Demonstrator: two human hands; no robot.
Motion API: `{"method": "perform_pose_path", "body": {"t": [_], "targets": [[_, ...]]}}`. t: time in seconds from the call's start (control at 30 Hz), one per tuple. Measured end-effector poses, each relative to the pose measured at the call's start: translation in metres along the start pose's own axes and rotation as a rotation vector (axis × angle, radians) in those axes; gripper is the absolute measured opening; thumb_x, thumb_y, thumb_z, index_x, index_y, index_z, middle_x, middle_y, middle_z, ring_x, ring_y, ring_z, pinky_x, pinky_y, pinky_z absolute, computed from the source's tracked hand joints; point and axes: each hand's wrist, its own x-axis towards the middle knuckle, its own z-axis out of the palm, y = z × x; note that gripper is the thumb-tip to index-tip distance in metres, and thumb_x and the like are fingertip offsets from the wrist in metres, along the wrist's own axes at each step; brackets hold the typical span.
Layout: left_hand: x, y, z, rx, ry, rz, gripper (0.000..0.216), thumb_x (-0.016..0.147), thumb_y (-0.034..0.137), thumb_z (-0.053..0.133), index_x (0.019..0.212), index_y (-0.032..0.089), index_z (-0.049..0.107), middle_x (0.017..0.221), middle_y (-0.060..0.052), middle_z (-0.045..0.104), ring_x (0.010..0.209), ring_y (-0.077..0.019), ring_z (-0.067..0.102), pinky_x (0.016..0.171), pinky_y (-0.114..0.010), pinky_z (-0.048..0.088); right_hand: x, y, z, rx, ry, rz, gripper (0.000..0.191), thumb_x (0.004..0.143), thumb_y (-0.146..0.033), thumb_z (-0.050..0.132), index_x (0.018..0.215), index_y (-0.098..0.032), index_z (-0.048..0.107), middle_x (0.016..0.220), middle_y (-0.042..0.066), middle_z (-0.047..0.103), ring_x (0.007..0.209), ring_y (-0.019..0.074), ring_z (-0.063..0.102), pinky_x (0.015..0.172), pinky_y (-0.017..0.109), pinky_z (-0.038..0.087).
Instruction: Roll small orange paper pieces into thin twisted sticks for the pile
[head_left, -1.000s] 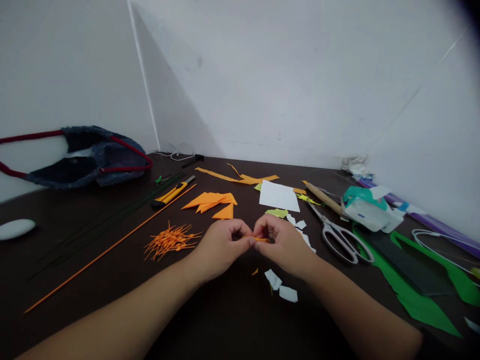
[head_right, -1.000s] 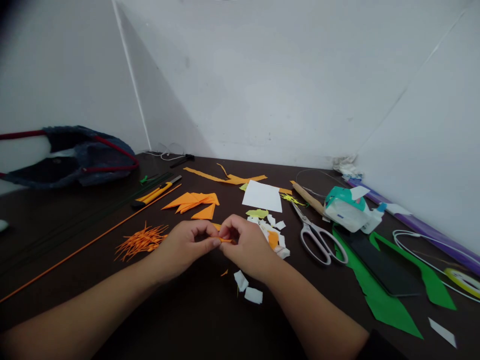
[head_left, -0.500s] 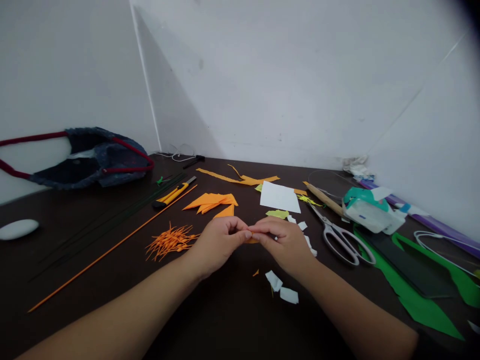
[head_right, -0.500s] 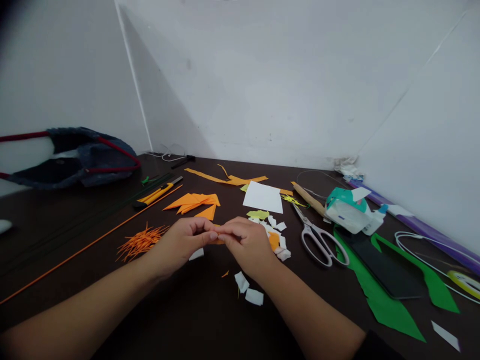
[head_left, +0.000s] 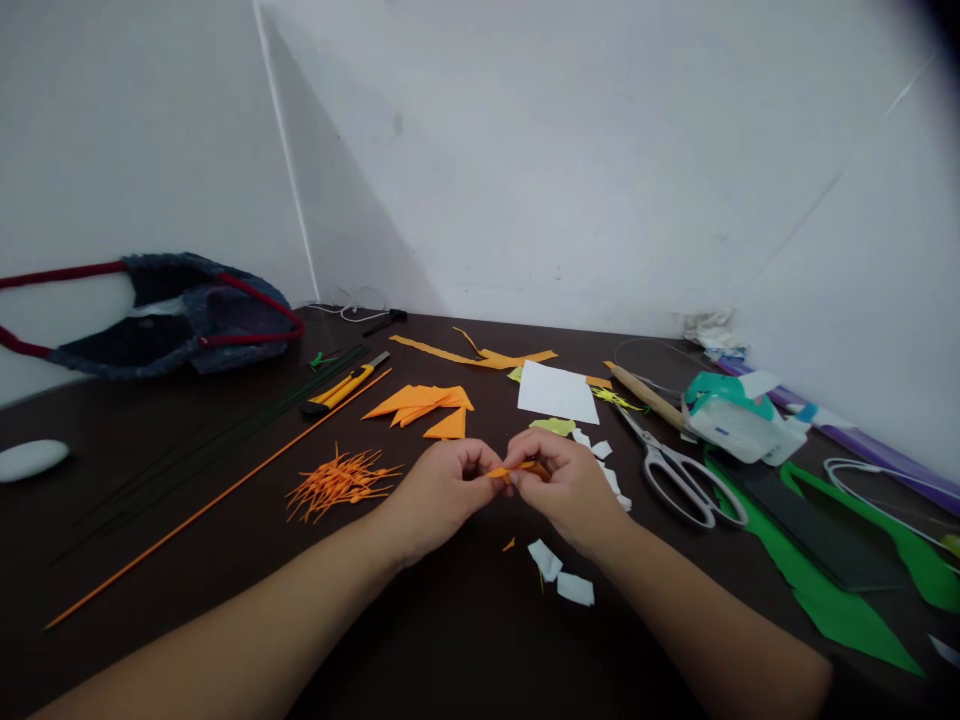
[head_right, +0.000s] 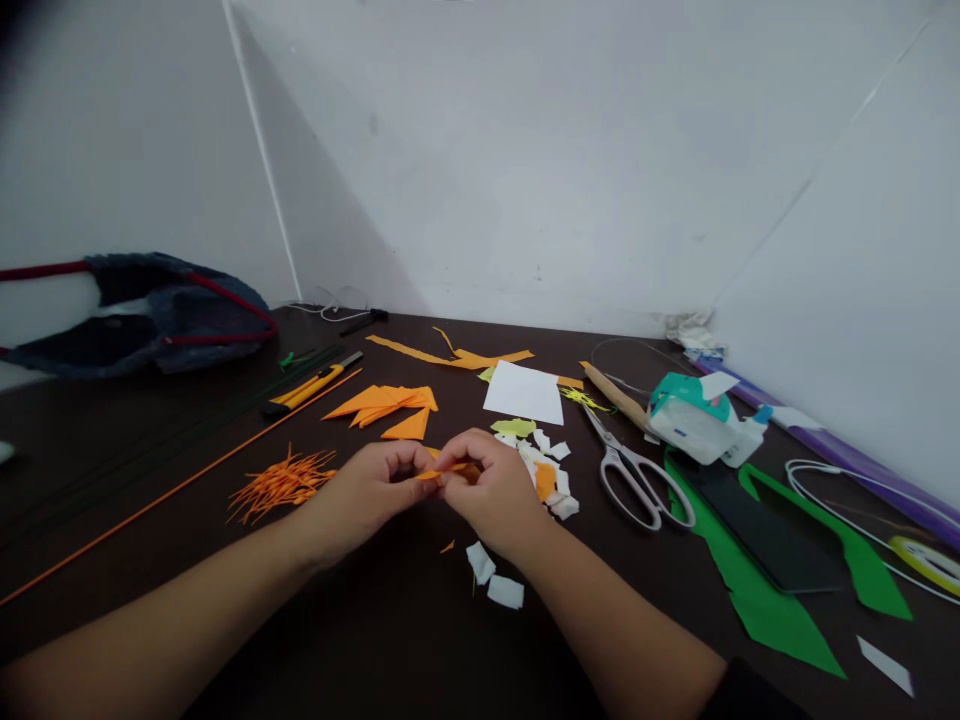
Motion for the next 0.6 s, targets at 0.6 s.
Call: {"method": "perform_pose_path", "body": {"t": [0.6], "targets": [[0.0011, -0.0012, -0.0046, 0.190, 0.071, 0.060, 0.012, 0.075, 0.027, 0.053, 0.071, 0.016, 0.056, 0.067, 0.001, 0.055, 0.060, -0.0115, 0.044, 0.055, -0.024, 0.032, 0.0021, 0.0039, -0.0055, 0.152, 0.043, 0.112, 0.018, 0.063, -0.009, 0.055, 0.077, -0.020, 0.059, 0.076, 0.000, 0.060, 0.069, 0.0133, 0.056, 0.063, 0.027, 0.045]]}}
